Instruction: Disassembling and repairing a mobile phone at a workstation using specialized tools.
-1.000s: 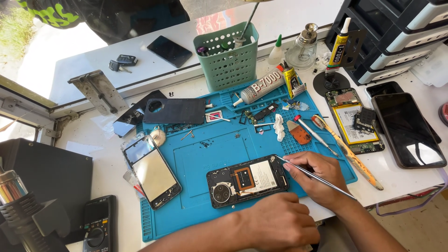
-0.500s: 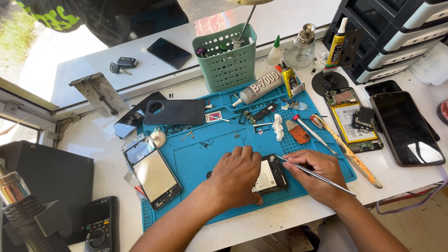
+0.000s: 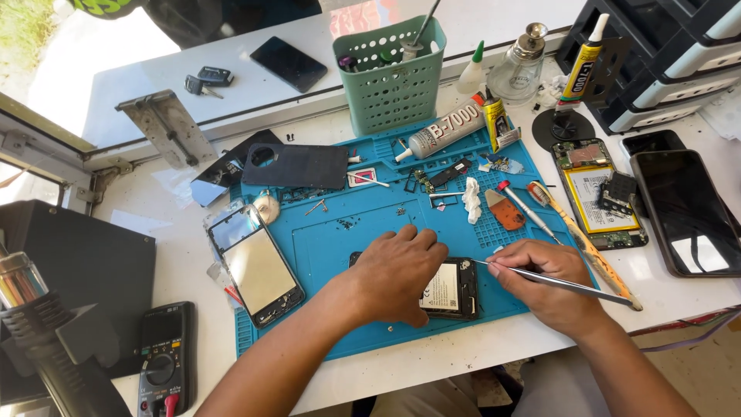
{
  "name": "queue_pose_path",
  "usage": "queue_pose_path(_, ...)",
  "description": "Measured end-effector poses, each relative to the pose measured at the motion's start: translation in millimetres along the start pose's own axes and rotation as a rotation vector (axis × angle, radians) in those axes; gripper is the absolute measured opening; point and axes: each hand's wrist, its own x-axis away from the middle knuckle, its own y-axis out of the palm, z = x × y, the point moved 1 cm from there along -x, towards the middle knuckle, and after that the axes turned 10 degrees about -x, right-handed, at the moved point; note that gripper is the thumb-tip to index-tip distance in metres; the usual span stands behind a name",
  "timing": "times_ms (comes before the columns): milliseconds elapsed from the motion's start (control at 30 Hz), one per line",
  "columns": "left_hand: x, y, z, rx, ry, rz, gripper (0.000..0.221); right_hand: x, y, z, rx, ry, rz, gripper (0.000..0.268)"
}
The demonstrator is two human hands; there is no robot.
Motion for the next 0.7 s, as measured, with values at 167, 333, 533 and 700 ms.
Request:
queue_pose_path(167, 1, -6, -4, 0.052, 0.035, -0.015, 0.087, -7, -1, 2, -0.109, 0.048, -0.038, 0.007)
queue_pose_path(333, -1, -5, -3, 0.014, 0.056, -0.023, 0.086, -6, -3, 7, -0.124, 0.091, -0.050, 0.004)
queue_pose_path(533, -2, -7, -5, 0.013, 0.081, -0.007, 0.084, -11, -2, 2, -0.136, 0.094, -0.067, 0.003)
queue_pose_path(700, -4, -6, -5, 0.025, 0.078, -0.001, 0.085, -11, -2, 8, -0.159, 0.082, -0.072, 0.004)
